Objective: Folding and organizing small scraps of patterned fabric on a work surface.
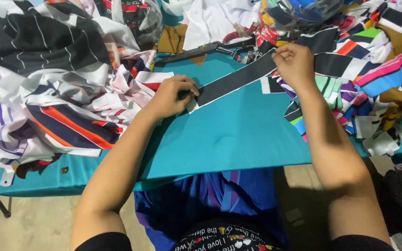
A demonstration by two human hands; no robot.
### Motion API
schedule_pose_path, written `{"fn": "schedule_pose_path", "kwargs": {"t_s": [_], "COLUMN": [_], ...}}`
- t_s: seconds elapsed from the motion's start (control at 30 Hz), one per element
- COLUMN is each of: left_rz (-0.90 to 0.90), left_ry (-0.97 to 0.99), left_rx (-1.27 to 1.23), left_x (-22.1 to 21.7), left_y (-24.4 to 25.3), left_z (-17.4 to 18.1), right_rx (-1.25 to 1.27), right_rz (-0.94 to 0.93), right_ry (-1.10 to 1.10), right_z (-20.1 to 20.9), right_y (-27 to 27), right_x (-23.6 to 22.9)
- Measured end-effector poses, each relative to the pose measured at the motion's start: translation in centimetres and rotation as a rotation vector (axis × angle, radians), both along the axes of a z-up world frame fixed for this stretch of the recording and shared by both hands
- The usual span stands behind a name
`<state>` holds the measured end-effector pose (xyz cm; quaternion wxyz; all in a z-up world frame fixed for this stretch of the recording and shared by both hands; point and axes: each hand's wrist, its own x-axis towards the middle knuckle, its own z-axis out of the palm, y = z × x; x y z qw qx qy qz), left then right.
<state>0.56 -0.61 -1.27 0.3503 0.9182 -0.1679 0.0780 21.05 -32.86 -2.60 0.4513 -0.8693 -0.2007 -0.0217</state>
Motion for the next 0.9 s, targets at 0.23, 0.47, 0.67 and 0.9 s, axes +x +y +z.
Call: {"fn": "schedule_pose_path", "kwargs": {"t_s": [0.23, 0.47, 0.67, 0.9], "left_rz": [0.04, 0.006, 0.043, 0.125], "left_ry": [0.057, 0.146, 0.242, 0.185], "left_rx": [-0.08, -0.114, -0.184, -0.42], "left_x": [-0.3, -0.6, -1.0, -0.9], "left_y": [0.6, 1.9, 2.4, 2.4], "left_z": [0.7, 1.8, 2.2, 1.7], "right_rx": [-0.017, -0.127, -0.124, -0.086], "right_rz": [0.021, 0.086, 0.191, 0.506], "right_ry": [-0.028, -0.022, 0.172, 0.11], "right_z": [-1.2, 2.5, 5.8, 4.6], "right_y": [-0.3, 1.9, 7.3, 13.1], "right_x": [0.8, -1.5, -6.1, -11.2]}}
